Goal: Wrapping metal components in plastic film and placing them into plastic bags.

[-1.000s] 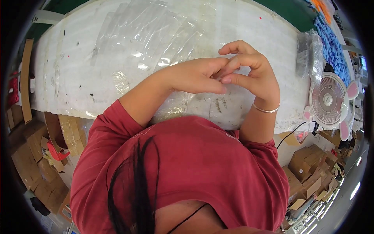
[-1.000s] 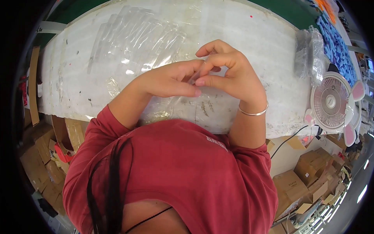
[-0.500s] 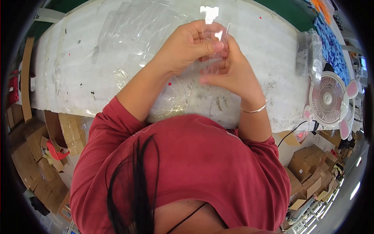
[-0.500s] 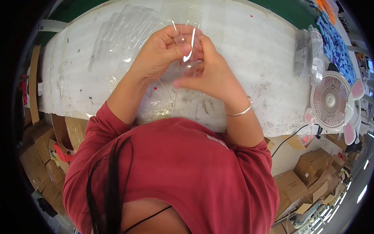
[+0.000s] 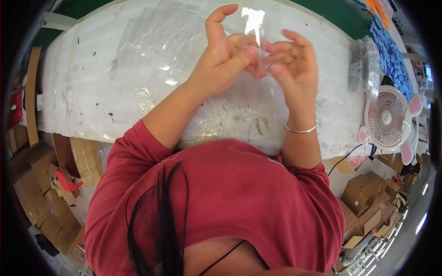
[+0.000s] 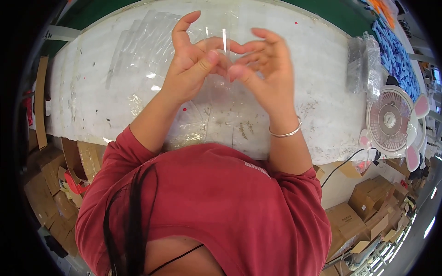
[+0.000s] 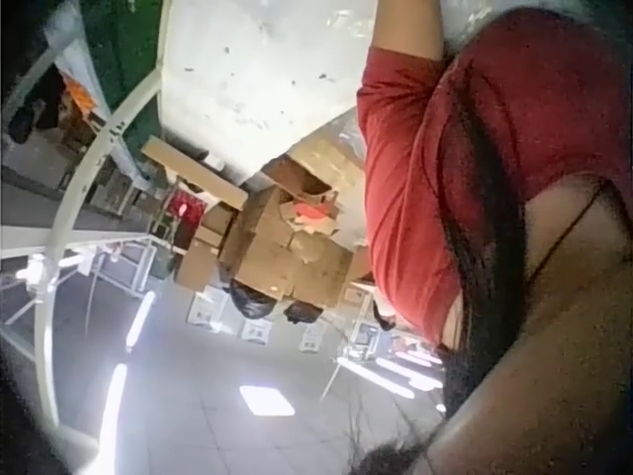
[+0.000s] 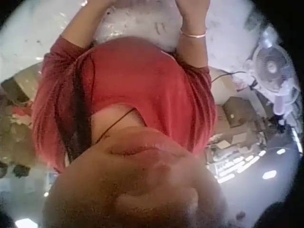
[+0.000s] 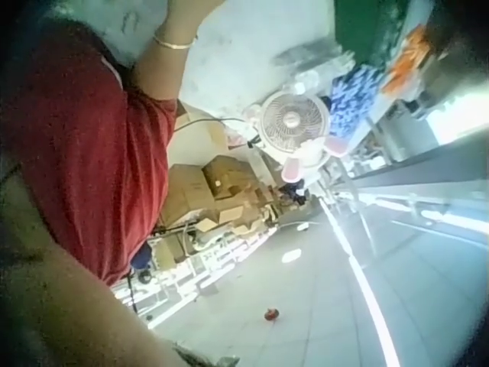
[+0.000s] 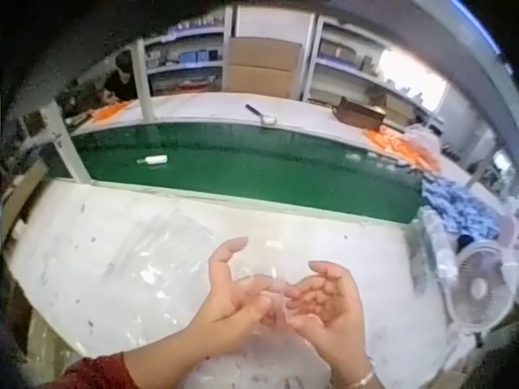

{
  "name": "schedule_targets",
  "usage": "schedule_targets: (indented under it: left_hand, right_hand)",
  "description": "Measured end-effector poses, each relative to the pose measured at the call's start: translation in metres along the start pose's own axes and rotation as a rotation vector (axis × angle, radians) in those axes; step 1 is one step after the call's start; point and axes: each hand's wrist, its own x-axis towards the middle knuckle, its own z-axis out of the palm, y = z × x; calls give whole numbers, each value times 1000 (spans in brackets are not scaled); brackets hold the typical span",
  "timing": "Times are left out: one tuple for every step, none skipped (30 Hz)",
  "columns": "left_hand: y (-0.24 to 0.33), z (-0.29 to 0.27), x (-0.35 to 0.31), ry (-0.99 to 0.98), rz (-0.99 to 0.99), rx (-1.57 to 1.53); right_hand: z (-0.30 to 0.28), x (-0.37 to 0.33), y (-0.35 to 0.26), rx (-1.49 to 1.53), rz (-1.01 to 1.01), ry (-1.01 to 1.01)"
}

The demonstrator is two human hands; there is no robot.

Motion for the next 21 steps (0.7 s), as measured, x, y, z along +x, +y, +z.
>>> schedule_targets:
  left_hand:
    - [0,1,-1,-27,5,39]
    - [-1,2,-2,-54,10,78]
    - [-3,2,-3,-54,10,78]
    - [-5,1,-4,-85,-10,81]
    - [-9,0,-6,-116,-31,84]
    - [-11,0,-7,-146,-51,88]
    - [-13,0,-8,-176,-72,92]
    - [-12,2,-7,-178,-72,91]
    - [-10,3,-7,-183,-103,60]
    - [-8,5,-7,-189,-134,29]
    - [-6,7,-7,-195,-166,-2]
    - [-5,8,-6,-201,-197,-33]
    - [-6,8,-7,-202,-198,-34]
    - [-7,7,-7,-227,-209,-17]
    - [-8,7,-7,-252,-220,1]
    - [-9,6,-7,-276,-230,18]
    - [-9,6,-8,-301,-239,35]
    - [-9,5,-8,-301,-239,36]
    - [-10,5,-9,-279,-218,53]
    - [-10,6,-10,-258,-196,71]
    - [-10,6,-10,-237,-174,88]
  right_hand:
    - [-5,3,0,-75,-168,64]
    - [-7,4,0,-150,-335,128]
    - [-7,4,1,-151,-335,129]
    - [-8,4,3,-182,-347,86]
    - [-8,3,4,-213,-358,43]
    - [-8,2,6,-243,-369,-1]
    - [-8,1,7,-273,-379,-44]
    - [-7,1,5,-274,-380,-43]
    - [-3,0,2,-114,-355,3]
    - [0,-1,-1,47,-329,49]
    - [3,-2,-4,207,-302,94]
    - [4,-3,-6,367,-274,140]
    - [2,-3,-7,367,-274,141]
    - [-3,-3,-8,381,-182,125]
    - [-9,-3,-8,395,-90,110]
    - [-14,-3,-9,408,2,93]
    - [-16,-3,-10,420,95,77]
    - [-15,-3,-10,420,95,76]
    - [-14,-4,-11,358,54,69]
    - [-12,-6,-13,296,15,62]
    - [-11,-7,-14,234,-25,55]
